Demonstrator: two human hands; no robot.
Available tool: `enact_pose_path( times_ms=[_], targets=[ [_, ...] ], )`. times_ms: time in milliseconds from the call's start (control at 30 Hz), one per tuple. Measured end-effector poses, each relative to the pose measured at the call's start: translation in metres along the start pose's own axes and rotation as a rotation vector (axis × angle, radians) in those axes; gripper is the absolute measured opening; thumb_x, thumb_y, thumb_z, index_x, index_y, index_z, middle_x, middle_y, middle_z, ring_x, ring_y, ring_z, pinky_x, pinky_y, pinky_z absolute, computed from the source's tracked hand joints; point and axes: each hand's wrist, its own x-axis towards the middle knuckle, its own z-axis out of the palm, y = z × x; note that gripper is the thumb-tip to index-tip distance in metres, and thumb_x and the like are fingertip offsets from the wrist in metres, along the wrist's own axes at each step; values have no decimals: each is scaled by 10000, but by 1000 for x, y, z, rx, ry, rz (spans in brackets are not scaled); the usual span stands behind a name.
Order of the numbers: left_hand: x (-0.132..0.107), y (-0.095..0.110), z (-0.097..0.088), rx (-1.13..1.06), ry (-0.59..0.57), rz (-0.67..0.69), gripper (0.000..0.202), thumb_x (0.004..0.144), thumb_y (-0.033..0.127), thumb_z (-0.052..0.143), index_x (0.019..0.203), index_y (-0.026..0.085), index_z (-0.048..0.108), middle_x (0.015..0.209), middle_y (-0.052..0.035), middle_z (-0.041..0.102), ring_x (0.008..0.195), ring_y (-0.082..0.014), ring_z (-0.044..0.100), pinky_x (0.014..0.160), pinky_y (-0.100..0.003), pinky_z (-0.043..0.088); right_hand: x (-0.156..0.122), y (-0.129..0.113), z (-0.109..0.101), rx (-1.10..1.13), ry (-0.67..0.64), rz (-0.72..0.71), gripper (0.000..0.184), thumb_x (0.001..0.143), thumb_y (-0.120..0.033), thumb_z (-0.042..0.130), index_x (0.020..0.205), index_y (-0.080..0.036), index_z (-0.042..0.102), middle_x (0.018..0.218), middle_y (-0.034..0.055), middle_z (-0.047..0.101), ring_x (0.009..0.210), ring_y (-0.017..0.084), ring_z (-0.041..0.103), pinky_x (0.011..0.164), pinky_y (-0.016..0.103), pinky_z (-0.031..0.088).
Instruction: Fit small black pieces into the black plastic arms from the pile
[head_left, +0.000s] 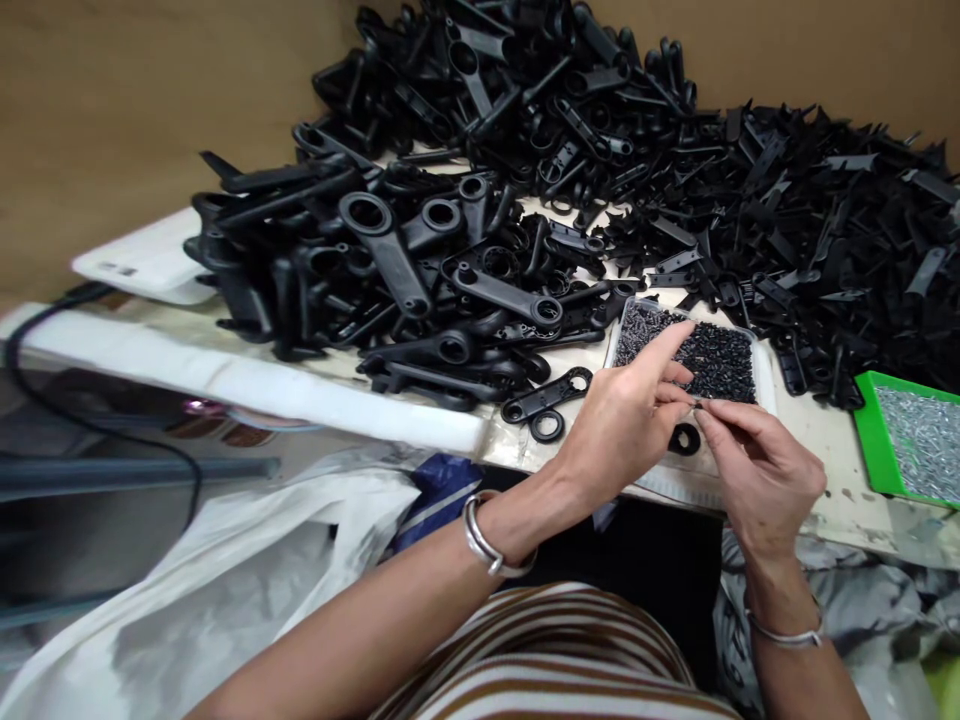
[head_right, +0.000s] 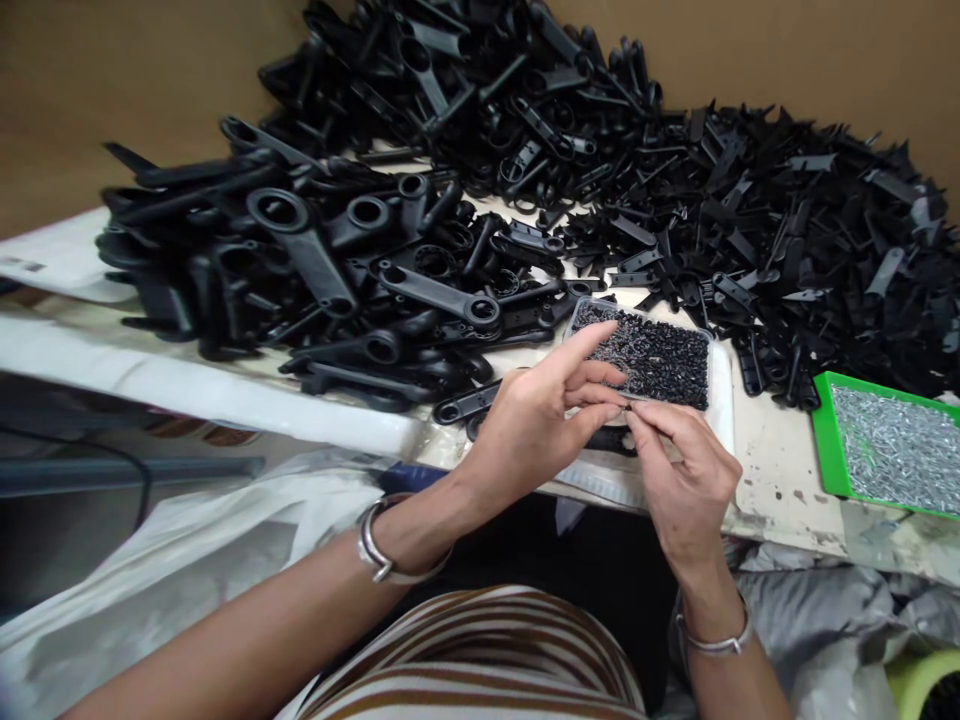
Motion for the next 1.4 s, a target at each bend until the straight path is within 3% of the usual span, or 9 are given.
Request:
enact_pose_path(
  times_ms=[167,433,667,1000,1133,1400],
  targets=[
    [-1,-1,1,-30,12,-40,636,776,-1,595,1378,161,469,965,-36,699,728,-97,717,721,-176,605,-5,4,0,-35,-2,-45,156,784,-147,741,917,-228,745,868,8,778,762,171,737,767,322,626],
    [-5,4,3,-5,42,-67,641,776,-10,590,1382,150,460,963,-36,702,716,-90,726,692,-145,585,-6,-2,2,55,9,121,108,791,-173,737,892,-209,748,839,6,777,714,155,738,690,270,630],
    [-8,5,4,-5,55,-109,645,780,-2,596,1388,159,452,1005,-45,714,769,-113,744,741,-162,593,-11,3,3,-114,16,-157,195,798,-102,715,960,-210,721,884,13,779,780,162,746,761,275,620],
    [-8,9,4,-3,43,-143,622,779,2,592,1372,152,475,1032,-53,734,781,-120,748,757,-174,605,-8,-1,2,-162,-18,-237,219,811,-55,682,975,-201,693,878,25,769,804,150,736,815,267,598],
    [-10,10,2,-11,96,-167,557,787,99,644,1326,173,522,1011,-43,749,779,-151,751,770,-236,629,-6,-10,4,-75,-23,-143,188,851,-62,627,961,-197,696,873,26,763,817,140,726,826,265,594],
    [-14,10,7,44,171,-155,510,775,247,732,1257,237,567,1002,-33,760,871,-225,752,783,-315,651,-8,-16,9,148,55,222,89,854,-167,641,883,-205,717,840,12,759,770,142,725,734,262,620]
  ],
)
